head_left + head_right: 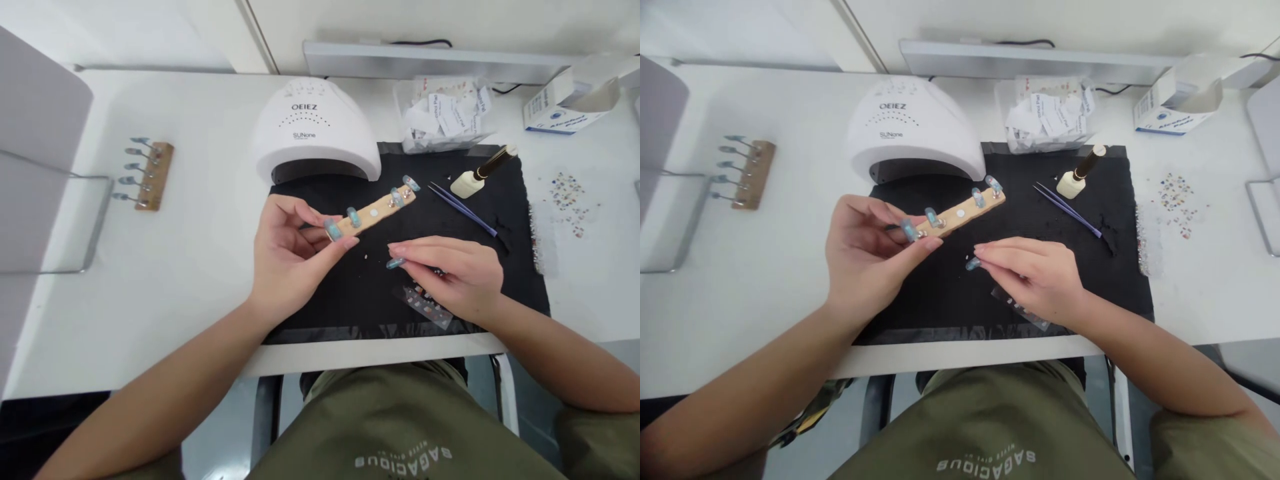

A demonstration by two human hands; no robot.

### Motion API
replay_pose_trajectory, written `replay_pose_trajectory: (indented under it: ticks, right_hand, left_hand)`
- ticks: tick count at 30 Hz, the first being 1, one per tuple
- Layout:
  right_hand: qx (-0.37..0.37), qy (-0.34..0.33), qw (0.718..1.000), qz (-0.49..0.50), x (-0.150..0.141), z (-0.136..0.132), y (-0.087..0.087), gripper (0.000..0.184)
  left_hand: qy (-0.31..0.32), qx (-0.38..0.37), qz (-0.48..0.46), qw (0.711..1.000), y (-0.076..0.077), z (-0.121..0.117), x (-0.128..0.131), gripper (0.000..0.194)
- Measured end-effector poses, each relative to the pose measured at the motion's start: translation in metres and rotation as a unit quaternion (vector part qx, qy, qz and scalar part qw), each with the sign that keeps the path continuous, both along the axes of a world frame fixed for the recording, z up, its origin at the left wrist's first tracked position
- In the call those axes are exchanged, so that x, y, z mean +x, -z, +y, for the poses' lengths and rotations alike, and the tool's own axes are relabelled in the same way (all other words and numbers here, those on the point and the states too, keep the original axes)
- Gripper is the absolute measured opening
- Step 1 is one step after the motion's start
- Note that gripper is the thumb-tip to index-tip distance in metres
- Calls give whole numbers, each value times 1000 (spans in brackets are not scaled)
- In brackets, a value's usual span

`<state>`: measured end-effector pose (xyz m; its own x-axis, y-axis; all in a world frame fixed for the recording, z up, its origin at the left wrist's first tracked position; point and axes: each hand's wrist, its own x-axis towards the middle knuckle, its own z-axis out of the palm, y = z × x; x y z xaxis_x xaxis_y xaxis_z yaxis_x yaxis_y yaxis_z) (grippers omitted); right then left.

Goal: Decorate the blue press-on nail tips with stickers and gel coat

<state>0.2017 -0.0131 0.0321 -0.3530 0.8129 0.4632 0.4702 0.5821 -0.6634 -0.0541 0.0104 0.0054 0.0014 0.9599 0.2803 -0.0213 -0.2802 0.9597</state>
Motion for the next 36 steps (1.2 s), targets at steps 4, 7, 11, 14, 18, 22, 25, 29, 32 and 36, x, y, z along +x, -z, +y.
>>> replay_pose_trajectory:
  ticks: [4,7,11,14,18,22,25,29,32,36]
  right_hand:
    - [-18,14,1000,-13,4,1,-1,21]
    - [-32,26,999,-20,6,0,0,17]
    - [-14,19,999,-30,7,0,-1,16]
    - [5,10,999,-35,6,-1,-1,16]
    - [24,11,998,-63,6,-1,-2,14]
    - [18,16,997,-67,6,1,0,12]
    - [-1,13,998,-57,5,2,2,12]
    - [-37,13,999,-18,4,4,4,11]
    - [-85,9,996,34,4,5,1,11]
    - [-197,-28,973,119,3,6,-2,10]
  left_hand:
    - [0,-16,17,1000,2,11,-12,46]
    - [13,-34,20,999,5,16,-17,47]
    - [14,-38,24,999,12,22,-21,48]
    - [21,-37,54,998,17,26,-23,49]
    - [-20,-31,205,978,15,24,-22,45]
    - [-59,-13,378,924,11,22,-22,46]
    - [-55,22,425,903,14,24,-25,46]
    - [-49,113,450,885,16,23,-30,60]
    - [-80,206,425,878,8,16,-28,68]
    - [-43,219,344,912,-7,-5,-11,44]
